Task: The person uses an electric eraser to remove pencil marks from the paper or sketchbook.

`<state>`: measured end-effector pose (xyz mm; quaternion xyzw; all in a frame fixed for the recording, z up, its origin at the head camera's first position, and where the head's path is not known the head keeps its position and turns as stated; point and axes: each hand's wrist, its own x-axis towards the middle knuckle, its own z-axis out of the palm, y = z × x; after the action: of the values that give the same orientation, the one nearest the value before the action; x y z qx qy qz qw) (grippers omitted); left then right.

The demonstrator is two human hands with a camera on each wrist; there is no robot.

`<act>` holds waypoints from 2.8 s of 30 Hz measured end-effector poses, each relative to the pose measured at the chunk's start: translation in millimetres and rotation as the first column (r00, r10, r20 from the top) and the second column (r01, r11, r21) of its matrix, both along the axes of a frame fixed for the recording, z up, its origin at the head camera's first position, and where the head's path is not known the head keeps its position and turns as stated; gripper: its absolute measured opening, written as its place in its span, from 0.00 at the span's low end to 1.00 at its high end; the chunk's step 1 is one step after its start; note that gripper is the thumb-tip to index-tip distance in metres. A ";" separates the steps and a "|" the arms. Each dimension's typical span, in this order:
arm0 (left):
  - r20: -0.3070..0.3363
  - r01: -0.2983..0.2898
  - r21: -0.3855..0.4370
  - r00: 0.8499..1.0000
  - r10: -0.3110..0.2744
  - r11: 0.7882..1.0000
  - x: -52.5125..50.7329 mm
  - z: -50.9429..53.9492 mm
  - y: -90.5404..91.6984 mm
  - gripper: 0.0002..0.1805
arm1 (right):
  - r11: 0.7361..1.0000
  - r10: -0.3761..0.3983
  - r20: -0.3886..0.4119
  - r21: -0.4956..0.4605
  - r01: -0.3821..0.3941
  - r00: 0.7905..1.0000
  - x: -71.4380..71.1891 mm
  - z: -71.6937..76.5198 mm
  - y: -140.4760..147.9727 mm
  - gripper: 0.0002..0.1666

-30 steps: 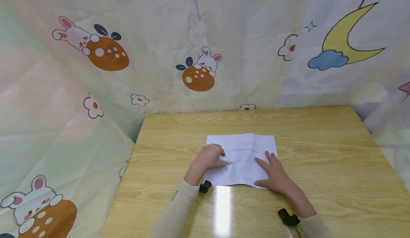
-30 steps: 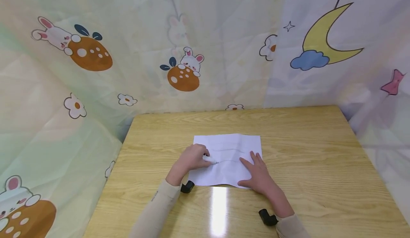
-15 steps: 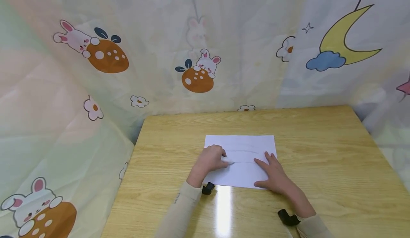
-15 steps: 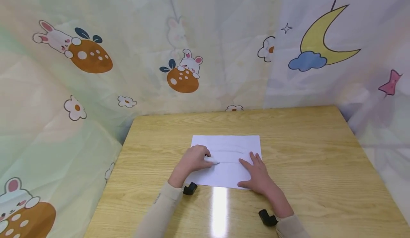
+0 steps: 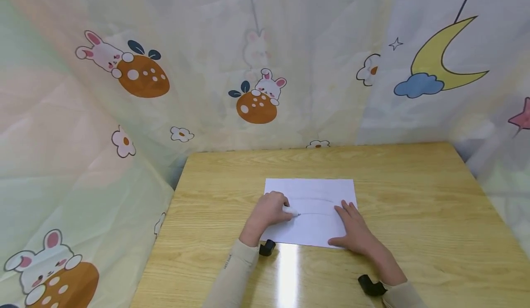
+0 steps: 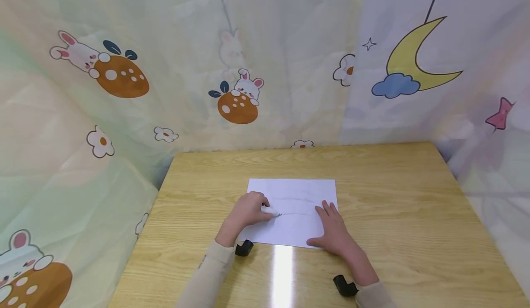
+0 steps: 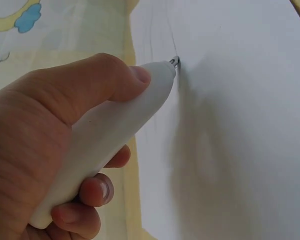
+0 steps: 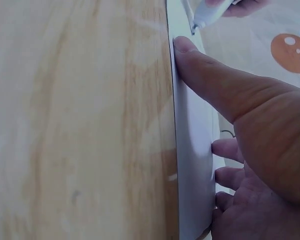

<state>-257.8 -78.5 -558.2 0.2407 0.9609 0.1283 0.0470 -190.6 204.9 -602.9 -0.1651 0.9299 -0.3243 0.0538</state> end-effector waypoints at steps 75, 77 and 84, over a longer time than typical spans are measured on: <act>-0.062 -0.053 0.035 0.997 0.056 0.998 11.1 -3.9 6.7 0.12 | 1.000 0.006 -0.022 0.004 -0.006 1.000 -0.9 4.7 4.6 0.56; -0.067 -0.044 0.046 0.997 0.047 0.998 10.1 -4.2 9.7 0.12 | 1.000 -0.001 -0.025 0.007 0.001 1.000 -1.0 5.4 5.5 0.55; -0.054 -0.034 0.045 0.998 0.037 0.998 8.4 -6.1 16.2 0.12 | 1.000 -0.007 -0.013 0.012 0.007 1.000 1.2 5.5 9.9 0.56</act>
<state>-249.4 -62.4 -564.2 0.2281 0.9629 0.1438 0.0130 -189.4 214.8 -597.4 -0.1636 0.9328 -0.3176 0.0479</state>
